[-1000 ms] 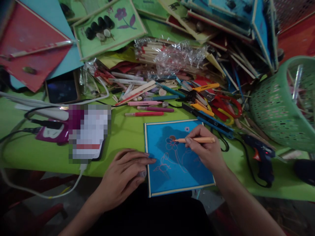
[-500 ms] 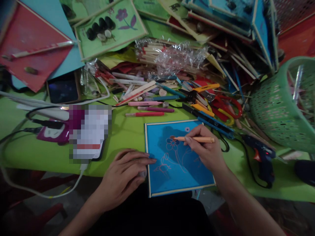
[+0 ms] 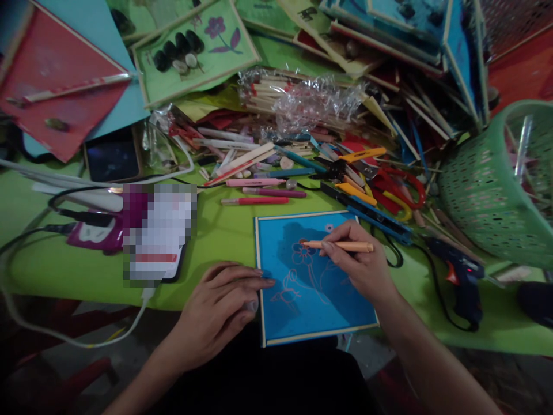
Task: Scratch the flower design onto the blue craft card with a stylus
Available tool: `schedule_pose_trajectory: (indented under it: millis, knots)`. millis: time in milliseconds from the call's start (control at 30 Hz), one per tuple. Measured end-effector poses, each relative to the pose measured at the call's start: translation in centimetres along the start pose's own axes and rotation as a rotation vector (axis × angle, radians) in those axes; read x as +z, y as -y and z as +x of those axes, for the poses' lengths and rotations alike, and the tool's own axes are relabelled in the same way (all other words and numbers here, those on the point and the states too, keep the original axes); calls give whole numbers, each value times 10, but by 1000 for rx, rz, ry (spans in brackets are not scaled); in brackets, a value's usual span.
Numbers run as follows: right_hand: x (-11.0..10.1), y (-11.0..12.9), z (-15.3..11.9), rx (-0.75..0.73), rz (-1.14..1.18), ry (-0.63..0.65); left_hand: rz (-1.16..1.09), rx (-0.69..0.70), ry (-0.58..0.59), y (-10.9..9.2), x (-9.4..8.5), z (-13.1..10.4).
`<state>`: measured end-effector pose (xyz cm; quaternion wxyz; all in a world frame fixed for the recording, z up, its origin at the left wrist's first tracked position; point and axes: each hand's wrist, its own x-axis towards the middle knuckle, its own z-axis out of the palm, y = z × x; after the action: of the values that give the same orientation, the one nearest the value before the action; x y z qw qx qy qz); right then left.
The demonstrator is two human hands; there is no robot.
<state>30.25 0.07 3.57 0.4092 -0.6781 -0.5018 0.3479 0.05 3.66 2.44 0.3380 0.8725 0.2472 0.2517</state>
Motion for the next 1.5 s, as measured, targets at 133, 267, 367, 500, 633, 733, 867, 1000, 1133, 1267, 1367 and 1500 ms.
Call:
schedule_pose_trajectory:
  millis: [133, 267, 367, 500, 633, 733, 867, 1000, 1133, 1267, 1367, 1500]
  knots:
    - [1, 0, 0, -7, -12, -10, -1, -3, 9, 0, -1, 1]
    - [1, 2, 1, 1, -8, -21, -3, -11, 14, 0, 0, 0]
    - [0, 3, 1, 4, -16, -27, -10, -10, 9, 0, 2, -1]
    - [0, 3, 1, 5, -3, -27, -15, -9, 6, 1, 2, -2]
    - [1, 3, 1, 1, 18, -12, -10, -4, 0, 0, 0, -1]
    - [1, 5, 1, 11, 22, -16, -4, -7, 4, -1, 0, 0]
    - [0, 5, 0, 23, 36, -6, -4, -9, 3, -1, 0, 1]
    - [-3, 1, -1, 53, 102, -48, -4, -11, 6, -1, -1, 0]
    - [-7, -1, -4, 53, 137, -58, -6, -23, 10, -1, 0, 0]
    - [-7, 2, -6, 63, 100, -37, -9, -27, 7, -2, 1, -1]
    - [-6, 4, -5, 54, 81, -21, 1, -13, 0, -1, 1, 0]
    - [-5, 6, -5, 49, 40, -9, 5, -9, 3, -2, 0, 1]
